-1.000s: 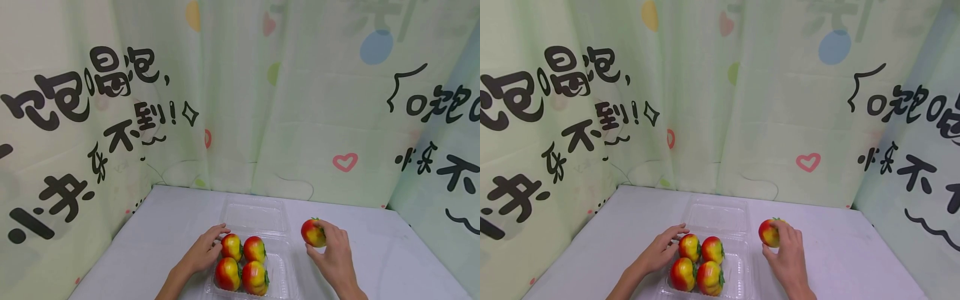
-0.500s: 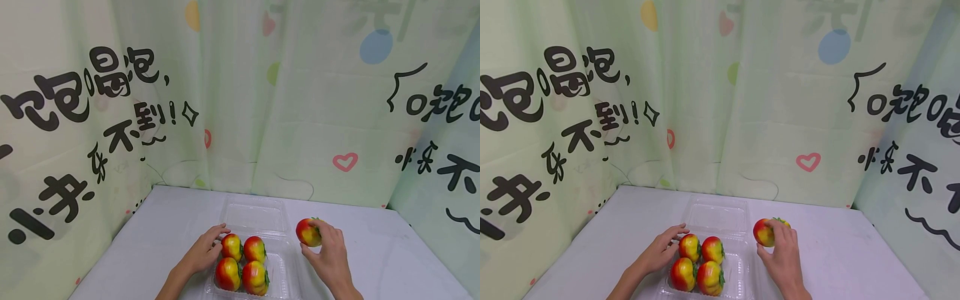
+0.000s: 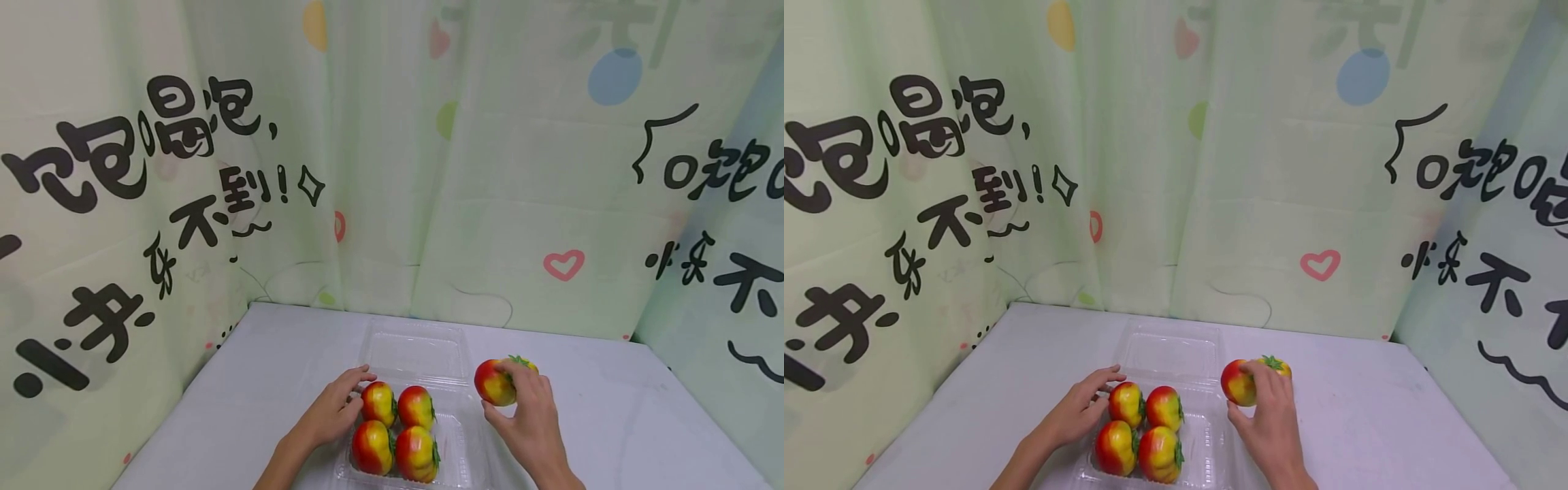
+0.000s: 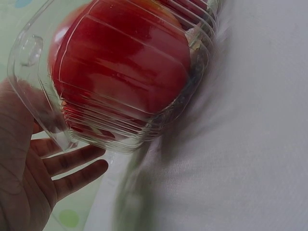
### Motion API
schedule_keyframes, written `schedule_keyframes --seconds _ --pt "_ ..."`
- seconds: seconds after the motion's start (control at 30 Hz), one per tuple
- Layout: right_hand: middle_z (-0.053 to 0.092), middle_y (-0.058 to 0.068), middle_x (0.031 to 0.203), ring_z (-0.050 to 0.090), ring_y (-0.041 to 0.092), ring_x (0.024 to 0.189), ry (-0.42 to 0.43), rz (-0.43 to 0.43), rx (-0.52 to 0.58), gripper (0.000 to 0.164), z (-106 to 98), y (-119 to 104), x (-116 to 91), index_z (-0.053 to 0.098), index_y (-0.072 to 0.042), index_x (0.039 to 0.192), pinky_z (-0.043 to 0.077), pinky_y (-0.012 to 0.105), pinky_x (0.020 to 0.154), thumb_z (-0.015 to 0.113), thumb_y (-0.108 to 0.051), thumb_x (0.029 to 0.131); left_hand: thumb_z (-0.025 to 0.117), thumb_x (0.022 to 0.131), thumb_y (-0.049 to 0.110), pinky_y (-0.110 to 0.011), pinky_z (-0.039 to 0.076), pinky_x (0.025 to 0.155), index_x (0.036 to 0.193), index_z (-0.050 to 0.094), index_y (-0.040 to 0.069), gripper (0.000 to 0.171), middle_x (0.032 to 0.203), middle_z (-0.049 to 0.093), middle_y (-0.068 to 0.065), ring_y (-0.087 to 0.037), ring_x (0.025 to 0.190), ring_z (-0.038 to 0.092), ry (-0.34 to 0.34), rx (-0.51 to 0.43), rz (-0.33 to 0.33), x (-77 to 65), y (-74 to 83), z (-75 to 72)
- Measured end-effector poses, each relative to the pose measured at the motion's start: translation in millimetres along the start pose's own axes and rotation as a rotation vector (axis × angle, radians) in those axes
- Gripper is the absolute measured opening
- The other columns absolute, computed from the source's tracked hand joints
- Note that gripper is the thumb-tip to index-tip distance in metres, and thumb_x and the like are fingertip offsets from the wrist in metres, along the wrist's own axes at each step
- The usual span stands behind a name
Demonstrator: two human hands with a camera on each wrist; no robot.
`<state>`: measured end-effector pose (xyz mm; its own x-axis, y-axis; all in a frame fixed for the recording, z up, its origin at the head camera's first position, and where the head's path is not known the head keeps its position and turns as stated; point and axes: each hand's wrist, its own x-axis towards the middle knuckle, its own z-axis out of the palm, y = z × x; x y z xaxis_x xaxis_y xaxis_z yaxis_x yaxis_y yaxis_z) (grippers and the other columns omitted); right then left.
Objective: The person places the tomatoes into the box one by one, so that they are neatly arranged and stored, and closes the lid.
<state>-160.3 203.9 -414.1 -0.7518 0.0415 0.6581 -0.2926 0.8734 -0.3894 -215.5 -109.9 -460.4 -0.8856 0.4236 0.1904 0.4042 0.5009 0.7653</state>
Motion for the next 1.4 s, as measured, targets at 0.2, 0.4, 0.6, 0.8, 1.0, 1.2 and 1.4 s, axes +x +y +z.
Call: schedule_keyframes --seconds 0.2,0.4,0.6,0.8,1.0,1.2,1.4 --pt "0.064 0.017 0.120 0.049 0.033 0.111 -0.065 0.050 0.002 0.069 1.0 -7.8 -1.0 0.060 -0.002 0.122 0.059 0.057 0.086 0.092 0.004 0.061 0.050 0.096 0.012 -0.051 0.053 0.102 0.142 0.055 0.005 0.046 0.156 0.045 -0.019 -0.030 0.121 0.061 -0.005 -0.006 -0.002 0.1 0.2 -0.7" --pt "0.061 0.016 0.127 0.047 0.036 0.120 -0.143 0.106 0.011 0.069 1.4 -13.9 -1.0 0.057 -0.004 0.127 0.056 0.060 0.091 0.090 0.002 0.067 0.050 0.095 0.012 -0.051 0.053 0.102 0.141 0.055 0.005 0.047 0.156 0.045 -0.019 -0.031 0.121 0.061 -0.004 -0.011 -0.004 0.6 -0.6 -0.1" --pt "0.061 0.017 0.130 0.048 0.038 0.123 -0.181 0.136 0.028 0.069 1.5 -18.4 -2.0 0.057 -0.005 0.129 0.055 0.060 0.094 0.090 0.000 0.068 0.050 0.096 0.011 -0.052 0.053 0.102 0.141 0.055 0.005 0.047 0.156 0.045 -0.019 -0.031 0.122 0.061 -0.003 -0.011 -0.005 0.9 -1.1 0.4" --pt "0.060 0.017 0.132 0.049 0.038 0.123 -0.215 0.150 0.039 0.069 2.7 -22.0 -4.1 0.058 -0.006 0.130 0.056 0.058 0.094 0.090 -0.002 0.070 0.050 0.096 0.011 -0.052 0.053 0.102 0.141 0.056 0.005 0.046 0.156 0.045 -0.019 -0.031 0.122 0.060 -0.003 -0.008 -0.005 0.7 -0.5 0.5" --pt "0.063 0.015 0.127 0.051 0.032 0.116 -0.240 0.128 0.056 0.068 6.4 -25.7 -8.4 0.060 -0.006 0.129 0.058 0.054 0.091 0.091 -0.004 0.069 0.050 0.095 0.011 -0.051 0.053 0.102 0.141 0.055 0.004 0.047 0.156 0.045 -0.019 -0.031 0.121 0.061 0.000 -0.006 -0.003 0.6 -0.7 0.5" --pt "0.065 0.010 0.123 0.051 0.026 0.111 -0.269 0.124 0.067 0.067 10.6 -30.4 -11.7 0.060 -0.009 0.129 0.060 0.048 0.090 0.092 -0.006 0.070 0.050 0.096 0.011 -0.051 0.053 0.102 0.141 0.055 0.005 0.047 0.156 0.045 -0.019 -0.031 0.122 0.060 -0.004 -0.006 -0.007 0.6 -0.8 0.7" --pt "0.064 0.008 0.124 0.052 0.025 0.112 -0.291 0.122 0.081 0.066 14.3 -33.2 -14.5 0.060 -0.011 0.128 0.059 0.047 0.093 0.091 -0.006 0.071 0.050 0.096 0.011 -0.052 0.053 0.102 0.142 0.055 0.005 0.047 0.156 0.045 -0.019 -0.032 0.122 0.060 -0.007 -0.014 -0.008 0.6 -0.1 0.6"
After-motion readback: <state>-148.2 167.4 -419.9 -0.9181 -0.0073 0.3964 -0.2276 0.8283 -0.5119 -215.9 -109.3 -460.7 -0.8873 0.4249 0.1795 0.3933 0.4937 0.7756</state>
